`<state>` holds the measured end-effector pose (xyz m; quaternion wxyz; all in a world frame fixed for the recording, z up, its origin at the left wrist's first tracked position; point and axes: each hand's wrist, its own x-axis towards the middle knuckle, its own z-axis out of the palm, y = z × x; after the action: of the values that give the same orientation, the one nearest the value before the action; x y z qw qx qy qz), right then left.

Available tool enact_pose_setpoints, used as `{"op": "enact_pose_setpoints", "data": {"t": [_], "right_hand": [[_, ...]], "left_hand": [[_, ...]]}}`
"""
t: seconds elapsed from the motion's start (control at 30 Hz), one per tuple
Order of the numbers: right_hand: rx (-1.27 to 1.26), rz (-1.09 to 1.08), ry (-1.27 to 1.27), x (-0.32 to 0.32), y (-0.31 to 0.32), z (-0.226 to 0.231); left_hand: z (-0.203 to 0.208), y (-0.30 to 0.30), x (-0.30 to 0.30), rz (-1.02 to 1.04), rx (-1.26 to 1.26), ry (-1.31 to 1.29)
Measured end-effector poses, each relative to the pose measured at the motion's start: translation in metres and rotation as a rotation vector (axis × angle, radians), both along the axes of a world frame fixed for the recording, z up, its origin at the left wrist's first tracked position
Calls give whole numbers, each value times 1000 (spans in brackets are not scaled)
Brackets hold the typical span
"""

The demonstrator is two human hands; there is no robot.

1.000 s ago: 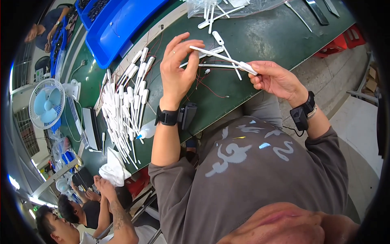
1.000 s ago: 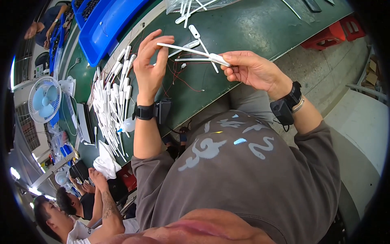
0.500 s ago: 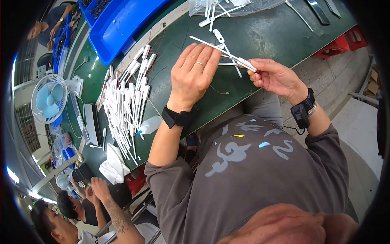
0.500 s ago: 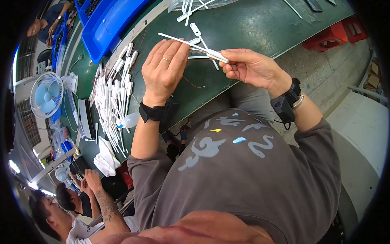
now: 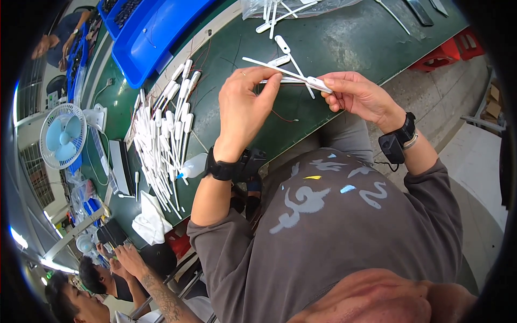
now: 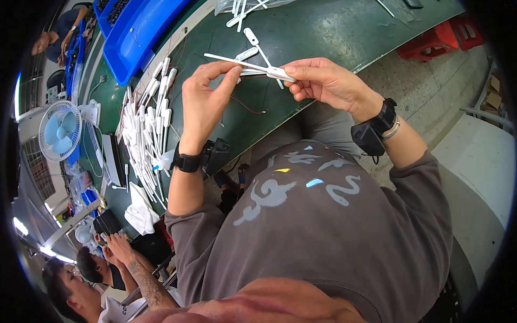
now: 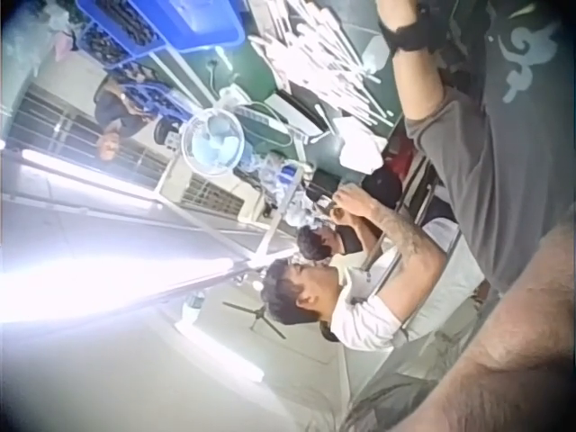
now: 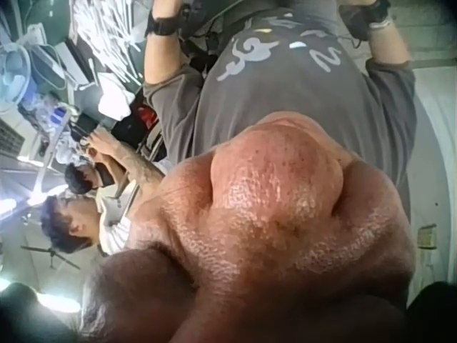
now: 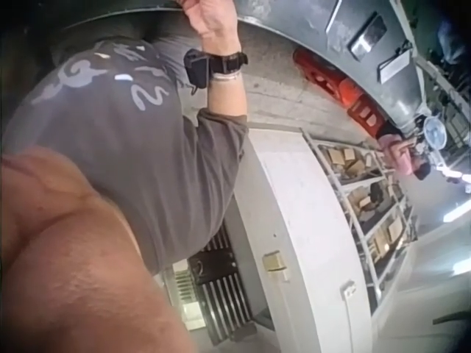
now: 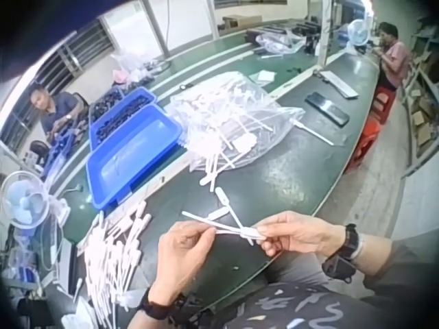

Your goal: The person picks up a white plastic casing and a wire, then threads the wire through the casing by hand. They press a small component into the casing, snap a second plastic piece over it to close the assembly, and set it down on the table.

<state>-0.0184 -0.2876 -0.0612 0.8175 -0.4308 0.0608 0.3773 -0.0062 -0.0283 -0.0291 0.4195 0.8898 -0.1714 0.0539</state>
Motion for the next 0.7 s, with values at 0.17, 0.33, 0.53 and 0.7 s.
{"op": "enact_pose_setpoints", "data": {"t": [0.17,0.33,0.53,0.7], "right_hand": [[-6,1,-5,1,2,0],[-13,2,-4,0,1,-2],[-37,48,2,-1,1,1],[-47,105,13,2,0,-2]], "left_hand": [[1,1,-1,119,-139,277],[-4,5,0,183,-347,462],[-14,16,8,127,-470,607],[-8,16,9,98,-490,664]]}}
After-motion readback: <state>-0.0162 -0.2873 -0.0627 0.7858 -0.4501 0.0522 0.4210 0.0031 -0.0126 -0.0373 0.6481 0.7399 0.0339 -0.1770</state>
